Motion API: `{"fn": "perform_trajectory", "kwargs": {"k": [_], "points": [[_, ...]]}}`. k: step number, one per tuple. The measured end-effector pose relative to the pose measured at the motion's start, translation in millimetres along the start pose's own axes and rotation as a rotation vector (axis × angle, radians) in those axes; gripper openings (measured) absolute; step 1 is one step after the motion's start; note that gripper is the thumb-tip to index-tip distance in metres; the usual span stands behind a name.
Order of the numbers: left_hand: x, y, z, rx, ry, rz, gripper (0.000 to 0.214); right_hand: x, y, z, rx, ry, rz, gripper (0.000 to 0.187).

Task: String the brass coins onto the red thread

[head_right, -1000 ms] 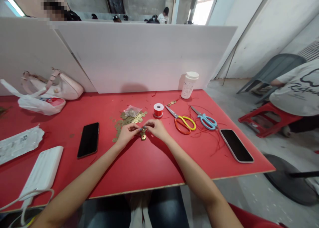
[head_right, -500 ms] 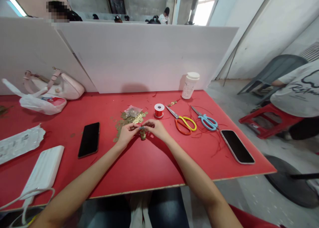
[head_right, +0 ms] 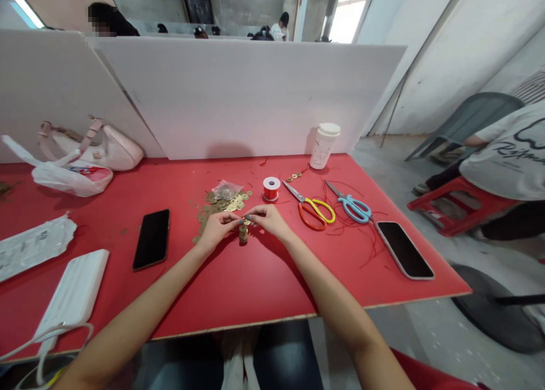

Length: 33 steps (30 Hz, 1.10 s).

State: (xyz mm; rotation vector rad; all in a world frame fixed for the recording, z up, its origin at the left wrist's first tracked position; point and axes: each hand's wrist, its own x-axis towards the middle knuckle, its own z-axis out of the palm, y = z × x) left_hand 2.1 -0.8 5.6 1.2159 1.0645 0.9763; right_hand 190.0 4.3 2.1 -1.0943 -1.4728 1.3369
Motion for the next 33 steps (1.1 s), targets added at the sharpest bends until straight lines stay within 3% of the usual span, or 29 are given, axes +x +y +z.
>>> {"fn": "perform_trajectory", "kwargs": {"k": [8, 14, 23, 33], "points": [[3.4, -0.3, -3.7, 0.022, -0.047, 0.006, 0.036, 0.1, -3.5, 4.8, -0.014, 0.027, -0.071, 0.017], [1.8, -0.1, -0.8, 0.007, -0.01, -0.024, 0.035, -1.3, -6.0, 3.4, -0.025, 0.025, -0.109, 0.025], [2.9, -6.3, -1.4, -0.021, 0.01, 0.004, 0.037, -1.2, -6.8, 1.0, -0.275, 0.063, -0.231, 0.013], [2.5, -5.1, 0.8, -0.032, 0.023, 0.006, 0.031, -2.6, -13.2, 1.3, -0.378, 0.087, -0.286, 0.007]]}}
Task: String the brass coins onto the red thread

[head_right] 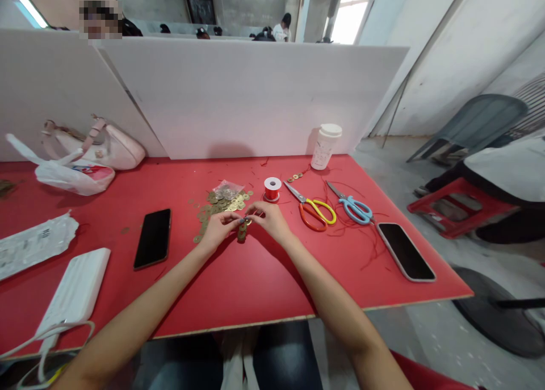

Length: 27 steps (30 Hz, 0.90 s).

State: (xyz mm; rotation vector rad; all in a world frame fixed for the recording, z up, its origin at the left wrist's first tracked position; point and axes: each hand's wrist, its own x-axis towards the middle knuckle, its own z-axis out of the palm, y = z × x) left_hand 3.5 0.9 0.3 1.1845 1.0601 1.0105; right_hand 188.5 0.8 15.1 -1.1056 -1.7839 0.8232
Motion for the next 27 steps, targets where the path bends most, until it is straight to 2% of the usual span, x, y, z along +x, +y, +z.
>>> {"fn": "perform_trajectory", "kwargs": {"k": [12, 18, 23, 27], "points": [[-3.1, -1.1, 2.1, -0.039, -0.003, 0.029, 0.032, -2.9, 0.3, -1.7, -0.245, -0.057, 0.004, 0.008], [-2.1, 0.3, 2.0, -0.083, -0.061, 0.043, 0.033, -1.5, 0.9, 0.1, -0.215, -0.073, 0.007, 0.009], [-3.2, 1.8, -0.3, 0.078, -0.056, 0.142, 0.022, -1.1, 1.7, -1.1, -0.167, -0.08, 0.002, 0.01], [-9.1, 8.7, 1.7, 0.236, -0.097, 0.234, 0.019, -1.8, 2.4, -1.4, -0.093, -0.089, 0.005, 0.009]]}}
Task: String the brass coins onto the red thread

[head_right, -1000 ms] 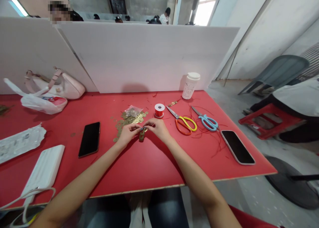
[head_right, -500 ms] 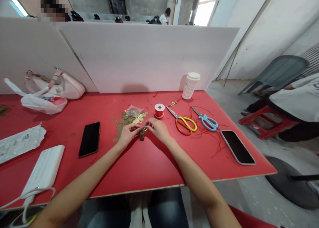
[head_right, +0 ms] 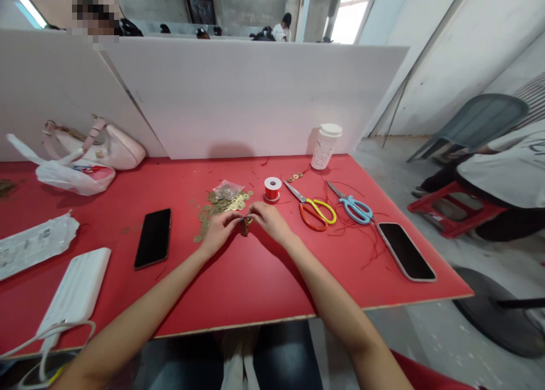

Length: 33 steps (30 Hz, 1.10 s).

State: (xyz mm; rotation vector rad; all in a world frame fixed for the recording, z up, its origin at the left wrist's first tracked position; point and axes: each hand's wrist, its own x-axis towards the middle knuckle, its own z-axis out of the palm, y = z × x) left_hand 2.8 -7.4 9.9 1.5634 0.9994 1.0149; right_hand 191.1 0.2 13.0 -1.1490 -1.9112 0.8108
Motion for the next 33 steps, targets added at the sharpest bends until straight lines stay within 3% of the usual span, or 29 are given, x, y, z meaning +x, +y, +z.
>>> {"fn": "perform_trajectory", "kwargs": {"k": [6, 9, 12, 21, 26, 33], "points": [[-0.2, 1.1, 0.5, 0.102, 0.029, 0.042, 0.014, -0.6, -0.5, -0.9, 0.056, -0.032, 0.0, 0.009], [1.8, -2.4, -2.2, 0.23, 0.11, 0.118, 0.013, -1.5, -3.0, -1.9, 0.073, -0.046, -0.015, 0.008], [2.9, -3.3, -5.1, 0.3, 0.107, 0.178, 0.016, -2.0, -3.9, -2.2, 0.084, -0.06, -0.03, 0.011], [1.3, -5.5, -3.8, 0.168, 0.07, 0.062, 0.017, -0.8, -1.3, -1.9, 0.058, -0.057, -0.018, 0.011], [0.5, -4.9, -3.8, 0.224, 0.136, 0.094, 0.013, -0.4, 0.4, -3.9, 0.0, -0.055, -0.026, 0.01], [-0.1, -5.4, -7.3, 0.375, 0.084, 0.178, 0.014, 1.1, 7.2, -4.0, -0.133, -0.038, -0.021, 0.007]]}}
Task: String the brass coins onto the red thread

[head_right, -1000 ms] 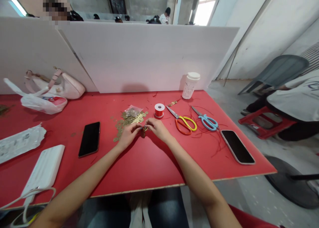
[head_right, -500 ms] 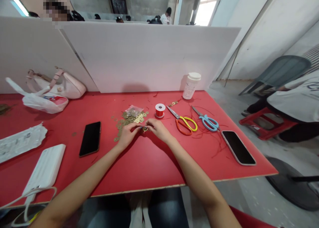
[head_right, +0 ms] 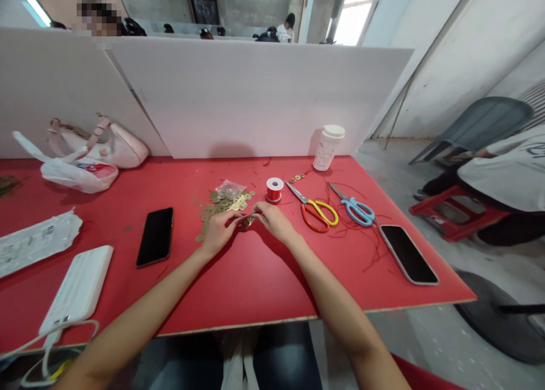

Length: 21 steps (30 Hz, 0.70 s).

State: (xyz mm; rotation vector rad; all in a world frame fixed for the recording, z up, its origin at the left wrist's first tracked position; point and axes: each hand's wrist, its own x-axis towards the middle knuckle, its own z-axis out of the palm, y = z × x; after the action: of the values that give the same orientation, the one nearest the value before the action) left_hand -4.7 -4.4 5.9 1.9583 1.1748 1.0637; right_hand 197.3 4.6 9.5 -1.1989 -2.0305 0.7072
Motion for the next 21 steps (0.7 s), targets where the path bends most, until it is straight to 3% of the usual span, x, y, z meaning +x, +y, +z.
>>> {"fn": "perform_trajectory", "kwargs": {"k": [7, 13, 21], "points": [[0.3, -0.4, -2.6, 0.124, -0.067, 0.098, 0.014, 0.9, 0.1, 0.7, -0.104, 0.012, 0.059, 0.008], [2.0, -2.9, -2.8, 0.068, -0.197, 0.163, 0.013, 0.0, -2.5, 8.5, -0.206, 0.021, 0.127, 0.009], [0.7, -0.9, 2.0, -0.003, -0.07, 0.118, 0.013, -3.7, -11.5, 13.9, -0.32, 0.139, -0.04, 0.012]]}}
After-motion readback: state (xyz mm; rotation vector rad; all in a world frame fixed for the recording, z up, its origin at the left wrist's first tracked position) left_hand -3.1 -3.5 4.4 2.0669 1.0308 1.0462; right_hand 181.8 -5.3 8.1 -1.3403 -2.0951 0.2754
